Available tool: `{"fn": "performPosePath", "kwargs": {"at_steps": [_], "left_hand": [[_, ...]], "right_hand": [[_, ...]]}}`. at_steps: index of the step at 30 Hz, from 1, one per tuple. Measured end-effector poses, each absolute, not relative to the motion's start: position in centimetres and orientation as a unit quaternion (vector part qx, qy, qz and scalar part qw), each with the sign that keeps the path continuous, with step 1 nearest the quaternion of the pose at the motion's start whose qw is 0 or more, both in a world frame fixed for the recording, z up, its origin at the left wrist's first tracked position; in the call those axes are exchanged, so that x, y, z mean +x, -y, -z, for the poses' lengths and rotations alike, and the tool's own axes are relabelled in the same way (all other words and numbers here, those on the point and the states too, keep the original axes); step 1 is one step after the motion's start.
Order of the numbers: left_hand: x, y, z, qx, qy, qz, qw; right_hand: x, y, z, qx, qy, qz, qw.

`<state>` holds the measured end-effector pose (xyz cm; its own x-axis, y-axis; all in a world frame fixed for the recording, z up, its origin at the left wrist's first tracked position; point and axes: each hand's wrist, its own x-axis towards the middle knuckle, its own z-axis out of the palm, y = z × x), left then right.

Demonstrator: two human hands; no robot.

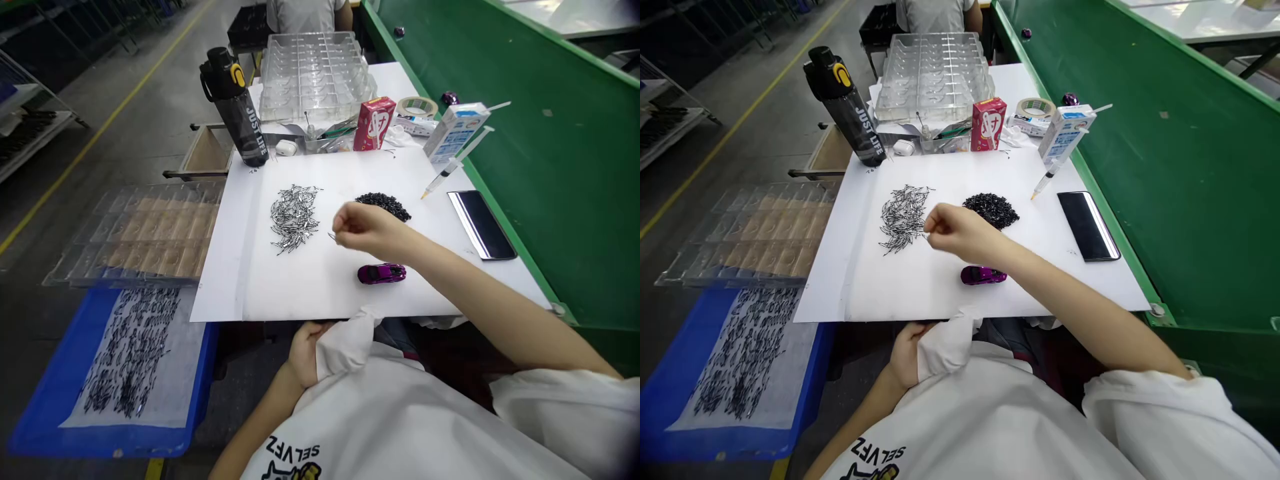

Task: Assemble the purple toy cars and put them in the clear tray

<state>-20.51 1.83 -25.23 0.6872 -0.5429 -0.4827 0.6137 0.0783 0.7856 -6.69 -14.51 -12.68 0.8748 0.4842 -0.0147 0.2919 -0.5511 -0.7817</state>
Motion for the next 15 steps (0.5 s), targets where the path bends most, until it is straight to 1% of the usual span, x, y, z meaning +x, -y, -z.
{"fn": "performPosePath", "kwargs": {"at_steps": [1,2,5,7,9,12,15], "left_hand": [[-20.5,-1.1,25.6,0.533,-0.046,0.414,0.736],[-20.4,-0.4,25.8,0.516,-0.055,0.433,0.737],[-20.3,1.4,25.4,0.479,-0.067,0.468,0.74],[-20.1,2.1,24.6,0.471,-0.064,0.466,0.746],[-19.8,2.6,23.7,0.477,-0.06,0.453,0.751],[-19.3,3.4,23.0,0.507,-0.056,0.415,0.754],[-19.4,4.0,22.8,0.532,-0.055,0.374,0.757]], "right_hand": [[-8.6,15.6,12.4,-0.839,0.219,-0.121,0.482],[-10.7,16.6,12.3,-0.814,0.22,-0.128,0.522],[-16.5,19.0,13.4,-0.804,0.165,-0.174,0.544],[-19.1,20.0,15.0,-0.822,0.095,-0.188,0.53],[-20.4,20.4,16.5,-0.849,0.065,-0.175,0.494],[-20.8,20.8,17.7,-0.881,0.1,-0.141,0.441],[-20.4,21.1,18.0,-0.887,0.173,-0.084,0.42]]}}
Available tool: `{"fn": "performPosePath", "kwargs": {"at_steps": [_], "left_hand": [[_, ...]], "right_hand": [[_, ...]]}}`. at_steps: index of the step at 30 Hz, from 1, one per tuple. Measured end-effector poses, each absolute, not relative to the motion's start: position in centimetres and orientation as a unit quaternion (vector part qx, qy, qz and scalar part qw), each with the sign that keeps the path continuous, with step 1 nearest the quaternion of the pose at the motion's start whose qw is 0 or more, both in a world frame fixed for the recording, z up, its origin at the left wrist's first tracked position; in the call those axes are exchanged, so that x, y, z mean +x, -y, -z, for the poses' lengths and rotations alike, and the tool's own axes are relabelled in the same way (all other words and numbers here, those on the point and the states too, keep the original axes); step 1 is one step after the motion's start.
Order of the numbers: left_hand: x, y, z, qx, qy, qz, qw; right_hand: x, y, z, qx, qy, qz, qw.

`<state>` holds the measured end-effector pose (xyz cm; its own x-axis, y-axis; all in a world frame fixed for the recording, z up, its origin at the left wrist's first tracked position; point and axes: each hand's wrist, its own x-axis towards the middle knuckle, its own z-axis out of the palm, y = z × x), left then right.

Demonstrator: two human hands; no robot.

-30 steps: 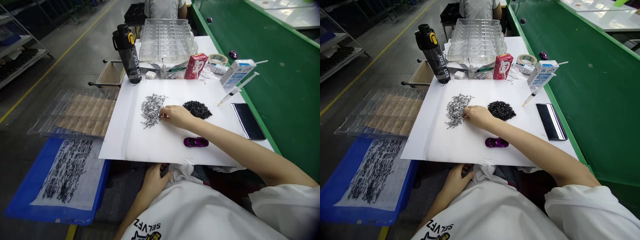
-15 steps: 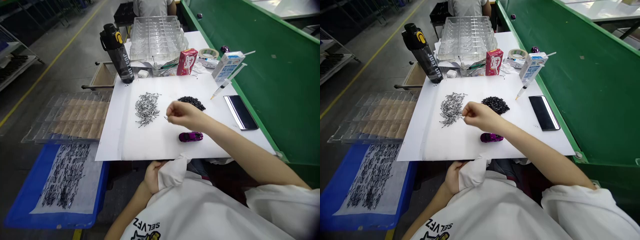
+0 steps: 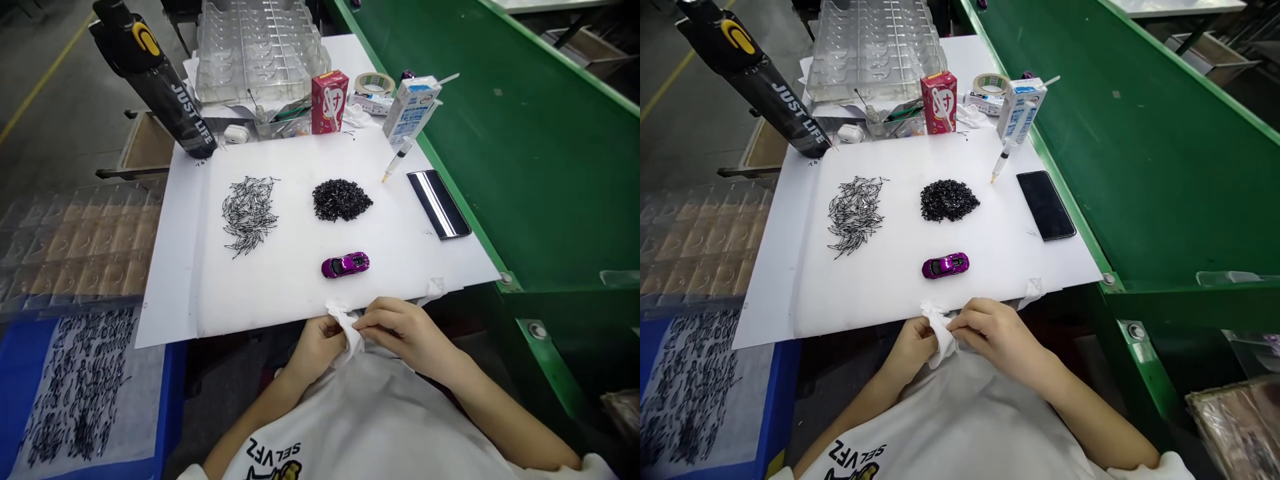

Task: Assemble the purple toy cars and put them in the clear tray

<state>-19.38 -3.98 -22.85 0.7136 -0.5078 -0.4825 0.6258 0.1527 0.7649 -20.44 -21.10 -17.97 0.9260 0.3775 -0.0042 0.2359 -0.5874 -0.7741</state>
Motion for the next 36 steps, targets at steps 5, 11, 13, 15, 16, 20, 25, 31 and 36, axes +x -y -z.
{"fn": "performPosePath", "kwargs": {"at_steps": [5,11,13,15,16,20,25,31,36], "left_hand": [[-19.9,4.2,22.9,0.569,-0.049,0.321,0.756],[-20.0,4.1,22.6,0.617,-0.041,0.317,0.719],[-19.9,3.3,21.6,0.674,-0.015,0.329,0.661],[-19.5,1.9,19.7,0.775,0.071,0.342,0.526],[-19.1,1.1,18.5,0.824,0.137,0.349,0.424],[-16.2,-0.7,13.9,0.903,0.257,0.269,0.214],[-10.6,1.7,14.1,0.917,0.338,0.099,0.188],[-8.5,2.7,16.4,0.891,0.388,0.048,0.229],[-8.8,2.0,16.5,0.889,0.355,0.033,0.287]], "right_hand": [[-20.1,21.1,18.3,-0.901,0.269,0.004,0.342],[-20.0,21.7,18.6,-0.911,0.326,0.053,0.246],[-19.7,22.6,18.1,-0.914,0.286,0.05,0.284],[-19.2,23.7,17.5,-0.912,0.216,0.049,0.345],[-19.0,24.1,17.2,-0.908,0.181,0.052,0.374],[-18.1,24.4,16.6,-0.883,0.106,0.087,0.449],[-16.6,23.1,16.5,-0.857,0.092,0.111,0.494],[-14.9,22.2,16.8,-0.822,0.04,0.05,0.565],[-13.9,21.1,17.8,-0.784,-0.025,-0.024,0.62]]}}
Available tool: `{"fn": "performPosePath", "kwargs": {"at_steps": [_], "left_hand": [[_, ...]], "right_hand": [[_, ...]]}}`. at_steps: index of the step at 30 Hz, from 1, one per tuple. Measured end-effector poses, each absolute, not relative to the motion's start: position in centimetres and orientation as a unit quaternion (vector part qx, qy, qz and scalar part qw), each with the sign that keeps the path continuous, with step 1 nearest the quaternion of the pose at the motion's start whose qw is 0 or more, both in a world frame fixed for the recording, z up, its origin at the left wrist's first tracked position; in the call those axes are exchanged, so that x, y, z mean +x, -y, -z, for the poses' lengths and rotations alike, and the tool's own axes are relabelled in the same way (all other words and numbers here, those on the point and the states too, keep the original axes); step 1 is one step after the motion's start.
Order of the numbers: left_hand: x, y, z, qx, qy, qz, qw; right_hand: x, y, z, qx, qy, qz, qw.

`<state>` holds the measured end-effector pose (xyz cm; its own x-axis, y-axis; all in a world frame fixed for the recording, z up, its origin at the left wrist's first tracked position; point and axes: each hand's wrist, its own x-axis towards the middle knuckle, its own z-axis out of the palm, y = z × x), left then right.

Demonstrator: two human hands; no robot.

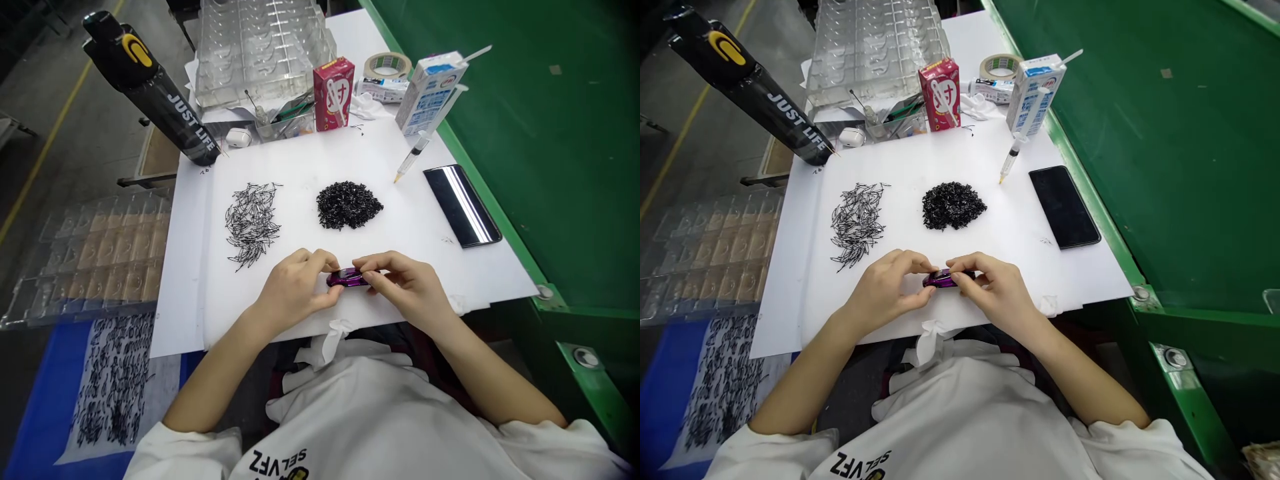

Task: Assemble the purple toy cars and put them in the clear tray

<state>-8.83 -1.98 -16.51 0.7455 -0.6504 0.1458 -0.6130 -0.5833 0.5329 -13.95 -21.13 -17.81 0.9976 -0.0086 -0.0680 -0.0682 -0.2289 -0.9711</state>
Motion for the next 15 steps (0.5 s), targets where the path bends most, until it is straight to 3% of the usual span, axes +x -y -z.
{"fn": "performPosePath", "kwargs": {"at_steps": [9,15], "left_hand": [[-9.3,3.1,16.5,0.823,0.363,-0.082,0.429],[-9.5,3.5,16.8,0.826,0.34,-0.091,0.44]], "right_hand": [[-13.6,20.9,18.1,-0.749,-0.045,-0.02,0.66],[-13.8,20.9,18.1,-0.764,-0.028,-0.013,0.645]]}}
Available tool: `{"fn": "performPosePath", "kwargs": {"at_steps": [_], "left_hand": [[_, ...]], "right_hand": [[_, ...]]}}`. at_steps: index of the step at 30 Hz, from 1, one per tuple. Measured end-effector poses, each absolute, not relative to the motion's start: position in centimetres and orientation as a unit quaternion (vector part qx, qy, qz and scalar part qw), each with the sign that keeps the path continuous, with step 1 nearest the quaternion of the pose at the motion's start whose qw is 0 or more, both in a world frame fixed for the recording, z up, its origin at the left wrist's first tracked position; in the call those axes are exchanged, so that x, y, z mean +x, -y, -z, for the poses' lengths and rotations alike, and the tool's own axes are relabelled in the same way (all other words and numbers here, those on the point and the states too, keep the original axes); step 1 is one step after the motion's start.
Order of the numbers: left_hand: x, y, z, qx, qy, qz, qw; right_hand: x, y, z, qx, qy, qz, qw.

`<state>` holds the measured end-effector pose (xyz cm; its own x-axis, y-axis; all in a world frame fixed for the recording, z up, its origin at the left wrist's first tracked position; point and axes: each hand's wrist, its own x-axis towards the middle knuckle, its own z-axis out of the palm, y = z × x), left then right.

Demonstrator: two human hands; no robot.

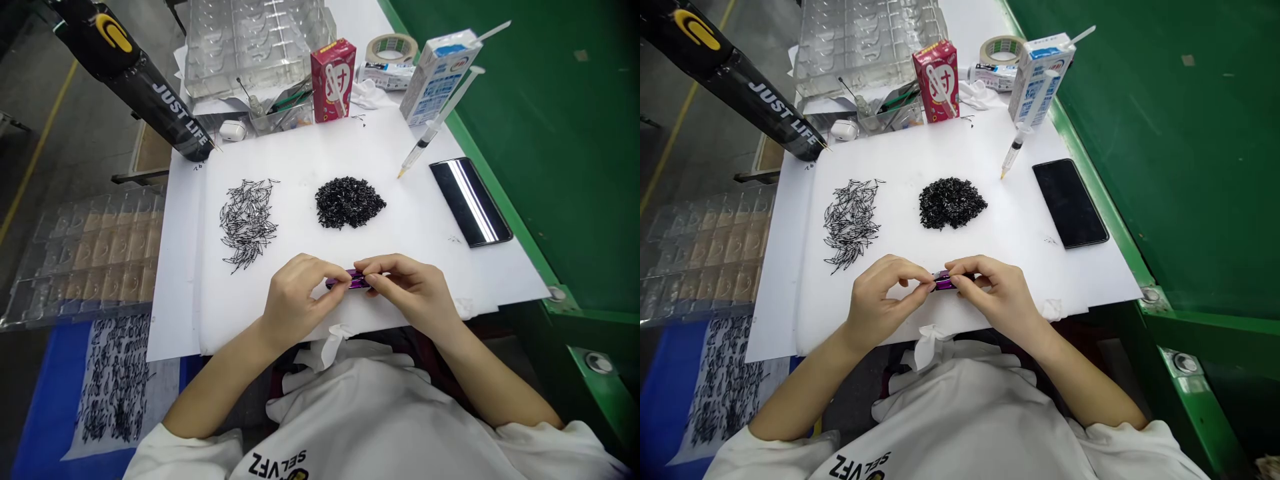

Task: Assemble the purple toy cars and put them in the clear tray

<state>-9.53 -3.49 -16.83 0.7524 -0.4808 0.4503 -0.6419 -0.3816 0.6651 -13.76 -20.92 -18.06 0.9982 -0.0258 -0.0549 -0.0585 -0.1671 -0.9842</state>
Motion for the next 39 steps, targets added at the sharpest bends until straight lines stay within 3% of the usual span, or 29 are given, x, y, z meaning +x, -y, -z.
{"fn": "performPosePath", "kwargs": {"at_steps": [13,27,32,36,39], "left_hand": [[-9.7,3.3,17.0,0.856,0.315,-0.08,0.402],[-9.8,3.9,16.5,0.864,0.323,-0.022,0.385],[-10.0,3.7,16.9,0.882,0.302,0.061,0.356],[-10.4,3.7,17.4,0.893,0.301,0.062,0.33],[-10.6,3.9,17.6,0.897,0.297,0.053,0.324]], "right_hand": [[-14.0,21.0,18.2,-0.721,-0.025,-0.016,0.692],[-14.3,21.3,18.4,-0.75,0.021,-0.016,0.661],[-14.6,21.6,18.4,-0.812,0.064,0.004,0.581],[-14.7,21.6,18.3,-0.888,0.131,0.086,0.433],[-14.6,21.1,18.2,-0.923,0.149,0.073,0.347]]}}
